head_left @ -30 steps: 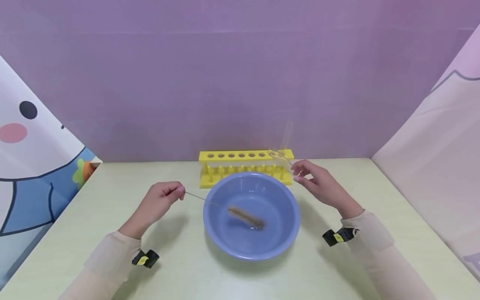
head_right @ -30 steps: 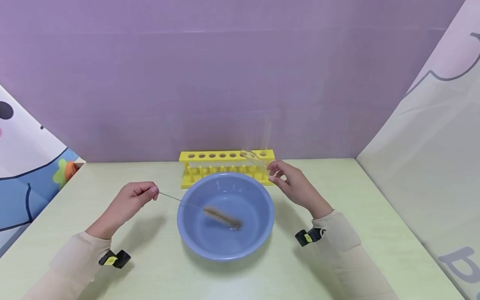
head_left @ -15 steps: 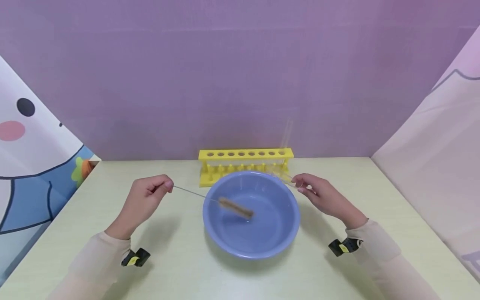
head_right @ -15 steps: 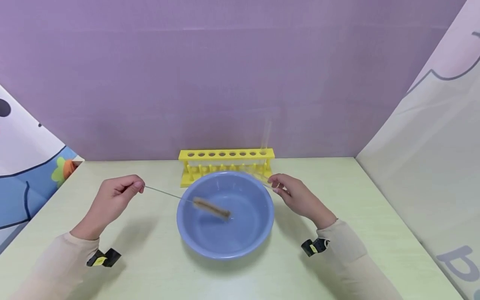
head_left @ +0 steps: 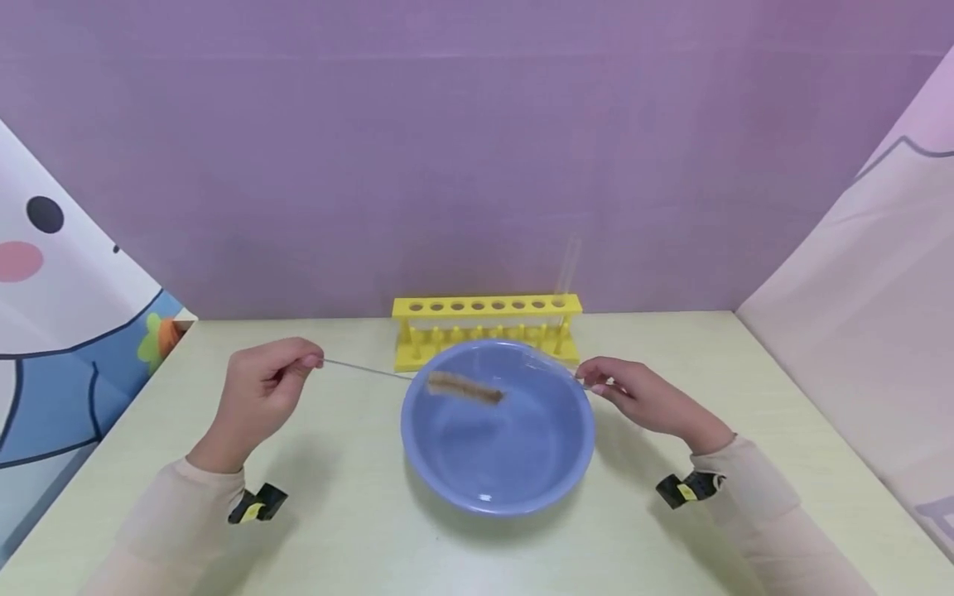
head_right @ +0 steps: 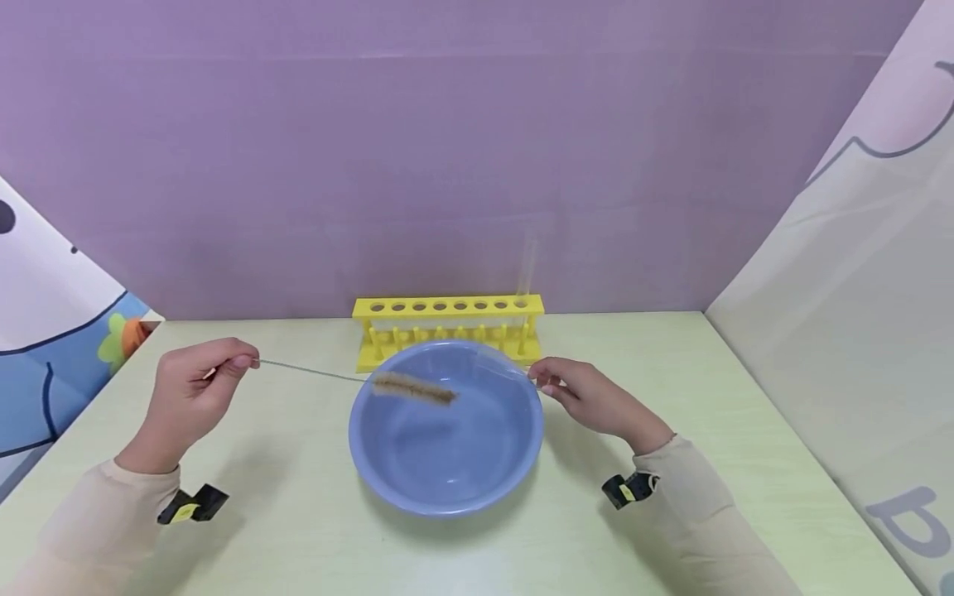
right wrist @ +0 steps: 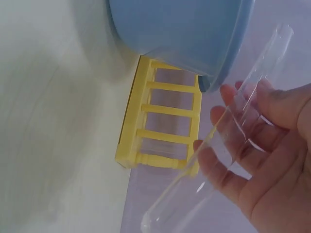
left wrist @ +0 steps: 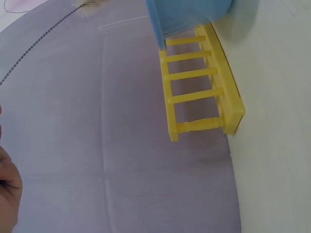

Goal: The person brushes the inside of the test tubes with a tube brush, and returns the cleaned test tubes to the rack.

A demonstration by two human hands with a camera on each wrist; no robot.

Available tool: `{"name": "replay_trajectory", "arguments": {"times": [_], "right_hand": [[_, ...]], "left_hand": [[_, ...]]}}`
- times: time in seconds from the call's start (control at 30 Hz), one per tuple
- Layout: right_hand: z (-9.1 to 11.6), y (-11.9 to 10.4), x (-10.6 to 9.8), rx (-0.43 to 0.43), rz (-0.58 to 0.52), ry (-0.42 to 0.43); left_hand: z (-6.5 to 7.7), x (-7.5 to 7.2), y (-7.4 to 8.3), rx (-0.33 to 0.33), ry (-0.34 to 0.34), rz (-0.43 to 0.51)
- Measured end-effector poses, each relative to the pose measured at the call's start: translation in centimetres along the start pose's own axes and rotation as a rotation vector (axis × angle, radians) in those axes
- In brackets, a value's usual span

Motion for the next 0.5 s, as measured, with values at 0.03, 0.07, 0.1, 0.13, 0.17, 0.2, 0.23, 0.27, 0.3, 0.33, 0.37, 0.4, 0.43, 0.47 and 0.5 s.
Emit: {"name": "replay_trajectory", "arguments": {"times": [0.03,0.07,0.1,0.13,0.17,0.2,0.23,0.27,0.3,0.33,0.37,0.4,0.43,0.47,0.5], "right_hand": [[0.03,-0.02,0.0,-0.006,0.006,-0.001],[0.08,-0.04,0.01,-0.016,0.014,-0.001],[0.13,-0.06,0.02,-0.029,0.022,0.002],[0.18,-0.07,0.04,-0.042,0.037,0.006],[0.21,-0.08,0.07,-0.056,0.052,0.009],[0.24,-0.08,0.1,-0.069,0.067,0.013],[0.25,-0.08,0.12,-0.081,0.079,0.016],[0.24,-0.06,0.15,-0.095,0.093,0.02],[0.21,-0.04,0.17,-0.105,0.104,0.023],[0.17,-0.02,0.18,-0.11,0.115,0.024],[0.14,0.0,0.17,-0.116,0.12,0.025],[0.08,0.01,0.15,-0.12,0.124,0.027],[0.03,0.04,0.1,-0.122,0.127,0.03],[-0.02,0.06,0.05,-0.124,0.129,0.032],[-0.07,0.07,-0.02,-0.122,0.126,0.032]], "left_hand": [[0.01,-0.12,-0.02,0.006,0.017,-0.002],[0.02,-0.23,-0.05,0.013,0.037,-0.005],[0.03,-0.31,-0.07,0.021,0.058,-0.009],[0.03,-0.41,-0.08,0.025,0.078,-0.011],[0.05,-0.48,-0.08,0.031,0.1,-0.01],[0.05,-0.54,-0.07,0.037,0.122,-0.01],[0.04,-0.6,-0.05,0.043,0.145,-0.007],[0.03,-0.65,-0.03,0.048,0.168,-0.002],[0.03,-0.69,0.03,0.051,0.188,0.004],[0.01,-0.72,0.08,0.052,0.205,0.009],[-0.01,-0.74,0.13,0.053,0.222,0.014],[-0.04,-0.75,0.16,0.053,0.235,0.023],[-0.08,-0.76,0.2,0.053,0.246,0.031],[-0.12,-0.76,0.23,0.054,0.252,0.037],[-0.17,-0.75,0.25,0.057,0.257,0.043]]}}
Point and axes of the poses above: each hand's wrist, its own z-axis away from the middle knuckle, its own x-axis out of the palm, y = z × x, the point moved 3 cm from there along -z, towards the middle knuckle, and after that the axes turned 14 degrees about -y, right-handed, at the moved point
